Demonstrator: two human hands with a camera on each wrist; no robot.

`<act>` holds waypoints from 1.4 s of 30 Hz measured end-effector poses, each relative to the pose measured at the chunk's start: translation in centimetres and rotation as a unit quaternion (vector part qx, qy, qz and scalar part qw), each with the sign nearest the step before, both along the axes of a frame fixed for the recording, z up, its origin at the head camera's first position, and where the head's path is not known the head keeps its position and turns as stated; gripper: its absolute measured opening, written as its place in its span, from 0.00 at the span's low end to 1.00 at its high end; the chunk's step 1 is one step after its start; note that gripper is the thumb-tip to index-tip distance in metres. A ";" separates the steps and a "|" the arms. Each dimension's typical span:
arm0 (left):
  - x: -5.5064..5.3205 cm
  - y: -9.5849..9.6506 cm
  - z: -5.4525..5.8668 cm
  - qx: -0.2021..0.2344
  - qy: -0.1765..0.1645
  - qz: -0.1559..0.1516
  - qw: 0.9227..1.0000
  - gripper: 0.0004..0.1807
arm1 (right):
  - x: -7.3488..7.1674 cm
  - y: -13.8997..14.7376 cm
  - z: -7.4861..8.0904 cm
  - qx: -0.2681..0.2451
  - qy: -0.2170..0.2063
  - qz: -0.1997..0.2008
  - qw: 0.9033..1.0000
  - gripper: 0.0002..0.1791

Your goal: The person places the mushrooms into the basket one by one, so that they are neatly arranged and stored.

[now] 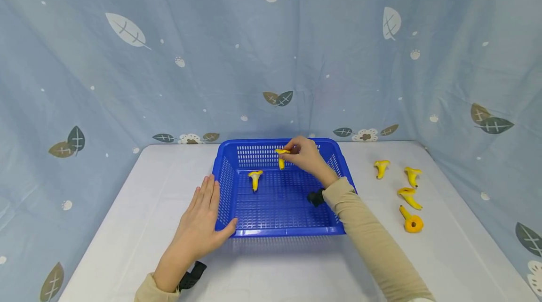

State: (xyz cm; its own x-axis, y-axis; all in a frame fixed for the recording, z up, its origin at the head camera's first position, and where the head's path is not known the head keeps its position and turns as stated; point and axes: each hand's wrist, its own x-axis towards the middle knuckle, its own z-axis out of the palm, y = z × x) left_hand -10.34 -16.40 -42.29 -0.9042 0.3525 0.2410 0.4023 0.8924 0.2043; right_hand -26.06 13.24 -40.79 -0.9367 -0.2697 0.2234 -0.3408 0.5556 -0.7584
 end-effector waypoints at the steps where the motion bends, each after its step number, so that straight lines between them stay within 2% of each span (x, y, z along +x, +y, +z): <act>1: 0.0 0.0 0.0 0.001 0.002 0.000 1.000 0.55 | 0.0 -0.1 -0.1 0.006 -0.002 0.003 1.000 0.10; 10: 0.0 0.0 0.1 0.004 0.009 -0.002 1.000 0.54 | -0.1 -0.7 -1.2 0.056 -0.019 0.033 0.998 0.08; 21: 0.0 0.0 0.2 -0.001 -0.017 0.000 1.000 0.54 | 0.0 -1.6 -2.3 0.138 -0.019 0.067 0.988 0.08; 30: 0.1 0.0 0.2 0.000 -0.010 0.000 1.000 0.54 | 0.2 -2.2 -2.7 0.179 -0.039 0.069 0.981 0.08; 37: 0.1 0.0 0.2 0.004 -0.004 -0.001 1.000 0.54 | 0.3 -2.3 -3.2 0.212 -0.020 0.080 0.974 0.09; 42: 0.0 0.1 0.2 0.003 -0.009 -0.001 1.000 0.54 | 0.3 -2.4 -3.3 0.214 -0.018 0.080 0.973 0.09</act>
